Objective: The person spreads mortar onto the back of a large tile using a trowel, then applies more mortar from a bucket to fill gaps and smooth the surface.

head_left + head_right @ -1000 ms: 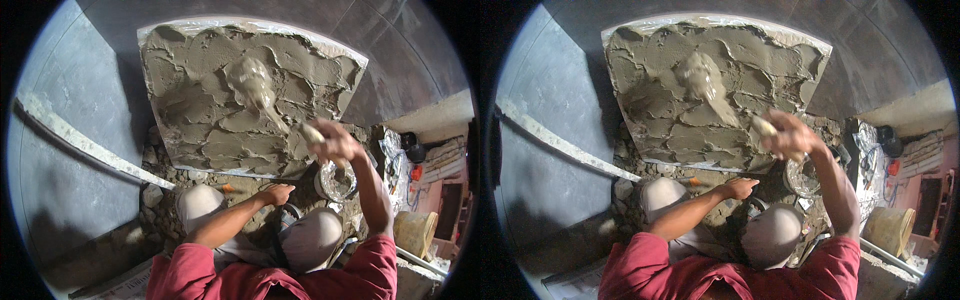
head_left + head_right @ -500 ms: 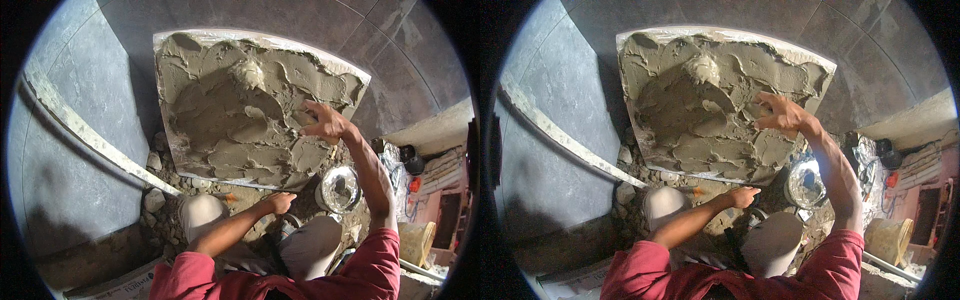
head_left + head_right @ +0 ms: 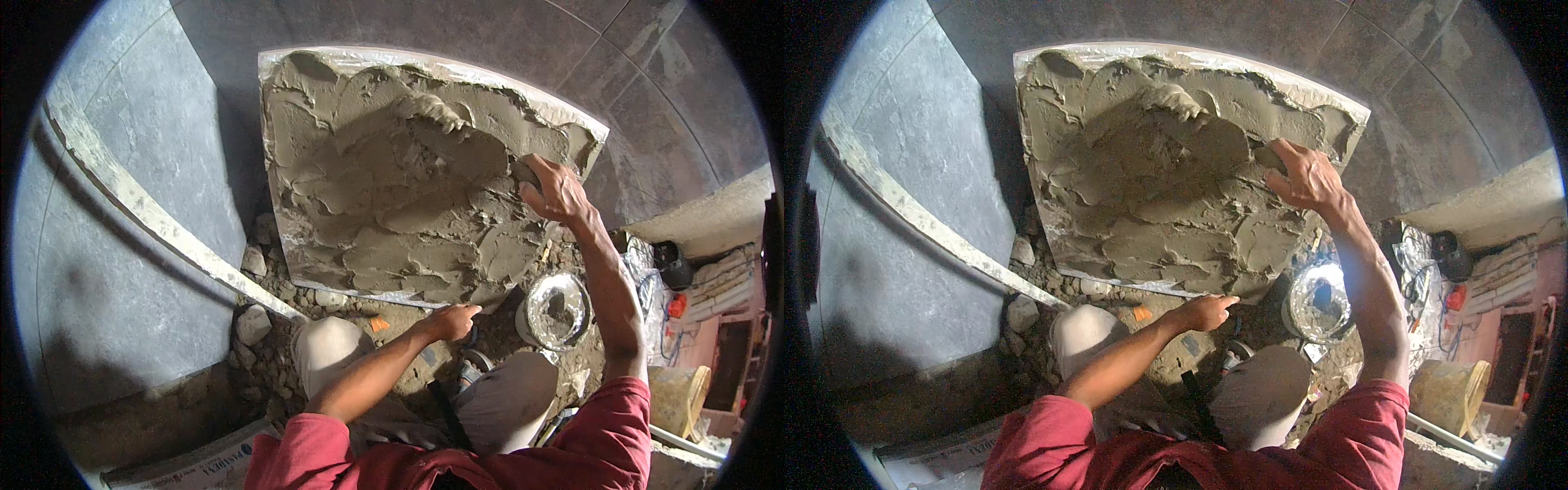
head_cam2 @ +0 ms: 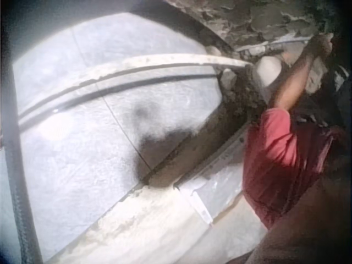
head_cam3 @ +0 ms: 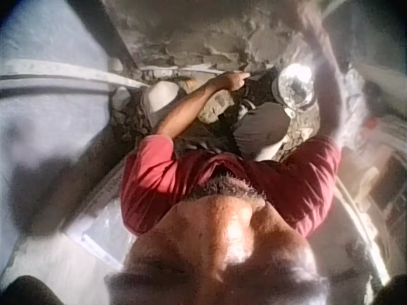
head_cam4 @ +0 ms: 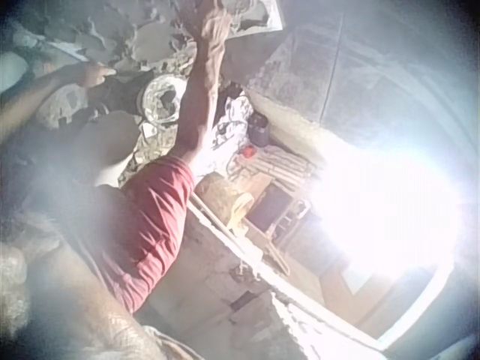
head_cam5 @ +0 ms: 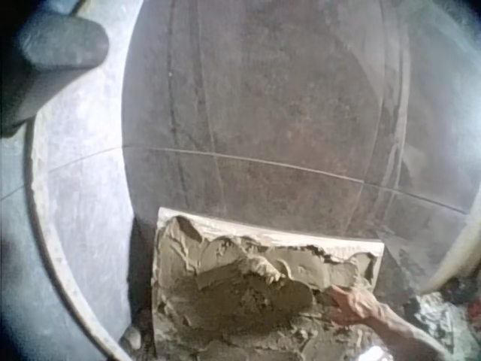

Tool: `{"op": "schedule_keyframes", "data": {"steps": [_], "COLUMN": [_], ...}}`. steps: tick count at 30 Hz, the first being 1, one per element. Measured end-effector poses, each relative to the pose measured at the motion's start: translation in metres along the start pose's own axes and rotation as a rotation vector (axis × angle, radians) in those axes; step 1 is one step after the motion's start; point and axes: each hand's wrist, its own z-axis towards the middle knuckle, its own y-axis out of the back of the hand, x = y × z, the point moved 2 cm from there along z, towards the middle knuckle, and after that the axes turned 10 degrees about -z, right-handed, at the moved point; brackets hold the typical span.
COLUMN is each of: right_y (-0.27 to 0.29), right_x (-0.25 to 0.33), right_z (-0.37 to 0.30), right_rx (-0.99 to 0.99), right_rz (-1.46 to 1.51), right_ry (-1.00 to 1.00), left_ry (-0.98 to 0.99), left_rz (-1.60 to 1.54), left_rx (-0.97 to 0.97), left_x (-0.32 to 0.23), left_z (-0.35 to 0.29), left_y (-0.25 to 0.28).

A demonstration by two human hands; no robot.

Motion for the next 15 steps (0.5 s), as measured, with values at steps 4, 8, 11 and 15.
{"op": "schedule_keyframes", "data": {"steps": [4,8,11,15], "right_y": [-0.001,-0.004,-0.007,-0.020], "right_x": [-0.002,-0.008,-0.015,-0.030], "right_z": [-0.003,-0.006,-0.016,-0.018], "right_rx": [0.033,0.074,0.096,0.094], "right_rz": [0.078,0.089,0.140,0.159], "right_ry": [-0.148,-0.247,-0.329,-0.358], "left_ry": [0.001,0.018,0.024,-0.134], "left_rz": [0.069,0.030,0.004,0.026], "left_rx": [0.045,0.036,0.052,-0.097], "left_x": [0.008,0.001,0.000,0.017], "left_z": [0.004,0.004,0.004,0.003], "left_y": [-0.009,-0.007,-0.005,-0.014]}}
